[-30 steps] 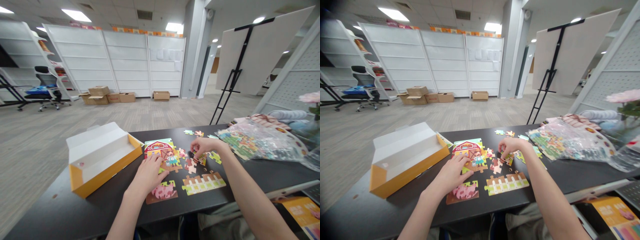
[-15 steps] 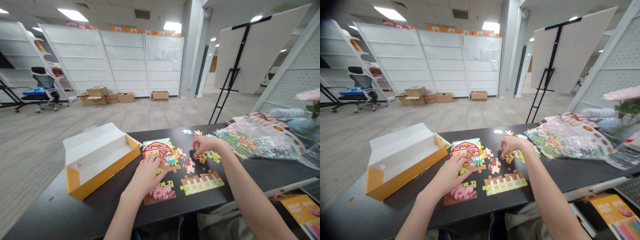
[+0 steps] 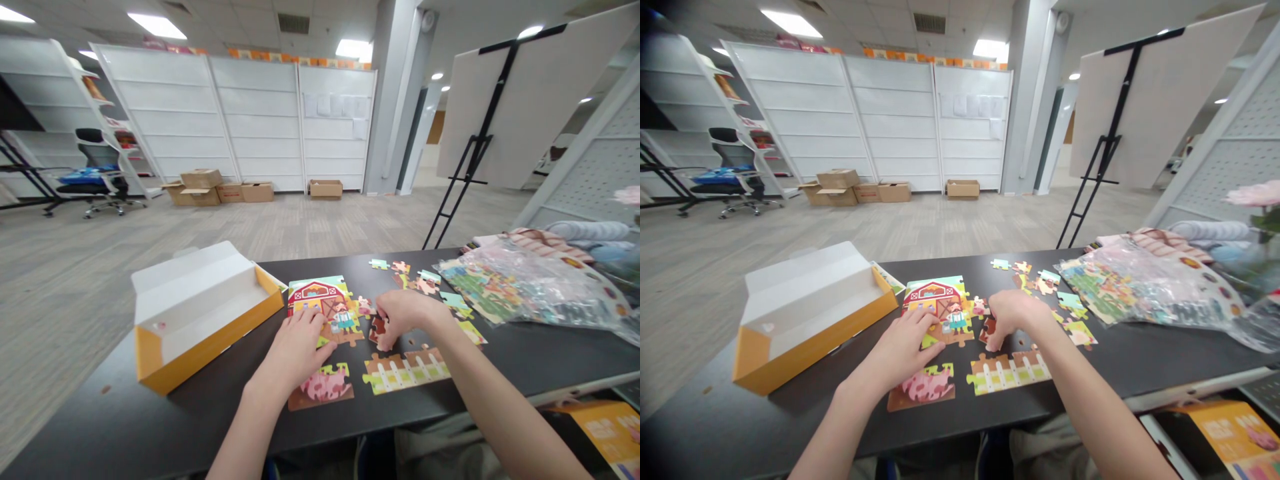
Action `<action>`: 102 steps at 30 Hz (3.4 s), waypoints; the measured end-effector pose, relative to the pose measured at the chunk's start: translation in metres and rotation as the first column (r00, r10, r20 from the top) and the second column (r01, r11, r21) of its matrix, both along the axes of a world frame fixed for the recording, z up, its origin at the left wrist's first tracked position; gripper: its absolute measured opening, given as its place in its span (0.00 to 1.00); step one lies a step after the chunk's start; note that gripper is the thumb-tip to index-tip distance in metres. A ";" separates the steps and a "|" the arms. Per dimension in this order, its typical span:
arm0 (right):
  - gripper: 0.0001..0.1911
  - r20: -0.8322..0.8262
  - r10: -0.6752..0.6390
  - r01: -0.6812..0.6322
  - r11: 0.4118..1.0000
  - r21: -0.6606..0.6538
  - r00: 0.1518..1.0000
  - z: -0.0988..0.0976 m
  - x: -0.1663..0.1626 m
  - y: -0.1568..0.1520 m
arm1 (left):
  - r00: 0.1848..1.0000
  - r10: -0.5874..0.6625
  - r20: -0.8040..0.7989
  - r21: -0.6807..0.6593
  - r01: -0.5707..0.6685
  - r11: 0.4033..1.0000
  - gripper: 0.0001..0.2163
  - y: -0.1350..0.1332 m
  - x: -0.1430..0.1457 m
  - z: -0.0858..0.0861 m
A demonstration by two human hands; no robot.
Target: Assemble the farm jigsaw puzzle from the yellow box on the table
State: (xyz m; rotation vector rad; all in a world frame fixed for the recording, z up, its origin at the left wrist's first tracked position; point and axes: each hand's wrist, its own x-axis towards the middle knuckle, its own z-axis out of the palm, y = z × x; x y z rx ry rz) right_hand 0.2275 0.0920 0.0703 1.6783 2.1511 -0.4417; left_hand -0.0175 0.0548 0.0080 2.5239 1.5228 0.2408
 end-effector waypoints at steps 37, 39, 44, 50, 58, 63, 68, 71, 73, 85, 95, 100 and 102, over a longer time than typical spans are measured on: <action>0.21 -0.412 -0.064 -0.051 0.964 -0.262 0.909 -0.019 0.070 0.042 | 1.000 -0.014 0.000 0.001 0.014 1.000 0.15 -0.004 0.001 0.004; 0.23 -0.413 -0.059 -0.044 0.971 -0.236 0.909 -0.018 0.074 0.042 | 1.000 -0.013 -0.007 0.003 0.013 1.000 0.15 -0.004 0.001 0.003; 0.28 -0.552 -0.107 0.013 0.985 -0.172 0.827 -0.017 0.079 0.045 | 1.000 -0.012 -0.006 0.013 0.012 1.000 0.15 -0.002 0.000 -0.001; 0.28 -0.609 -0.178 0.143 0.984 -0.106 0.773 -0.029 0.077 0.054 | 1.000 -0.013 -0.008 0.017 0.013 1.000 0.15 -0.002 0.001 0.001; 0.26 -0.467 -0.152 0.146 0.988 -0.051 0.871 -0.041 0.071 0.062 | 1.000 -0.013 -0.009 0.015 0.013 1.000 0.16 -0.002 0.001 -0.001; 0.26 -0.392 -0.109 0.144 0.988 0.060 0.913 -0.041 0.071 0.062 | 1.000 -0.013 -0.014 0.015 0.014 1.000 0.15 -0.004 0.001 0.001; 0.22 -0.351 -0.118 0.164 0.981 0.103 0.929 -0.041 0.067 0.058 | 1.000 -0.015 -0.009 0.025 0.015 1.000 0.15 -0.003 0.001 -0.001; 0.20 -0.355 -0.099 0.144 0.984 0.103 0.929 -0.041 0.064 0.058 | 1.000 -0.017 -0.011 0.029 0.017 0.999 0.15 -0.003 0.001 -0.001; 0.20 -0.362 -0.092 0.134 0.986 0.095 0.928 -0.040 0.064 0.058 | 1.000 -0.016 -0.010 0.034 0.016 0.999 0.14 -0.003 0.001 -0.001; 0.33 -0.257 -0.153 0.158 0.988 -0.002 0.954 -0.029 0.071 0.049 | 1.000 -0.017 -0.013 0.037 0.017 0.999 0.14 -0.003 0.002 0.003; 0.36 -0.152 -0.177 0.171 0.984 -0.053 0.972 -0.029 0.085 0.048 | 1.000 -0.018 -0.012 0.021 0.018 1.000 0.15 -0.003 0.002 0.001; 0.21 -0.186 -0.164 0.176 0.983 0.050 0.969 -0.028 0.090 0.048 | 1.000 -0.019 -0.014 0.019 0.019 1.000 0.15 -0.002 0.001 0.000; 0.18 -0.191 -0.164 0.178 0.983 0.055 0.968 -0.028 0.094 0.049 | 1.000 -0.020 -0.015 0.015 0.020 1.000 0.15 -0.002 0.001 0.001</action>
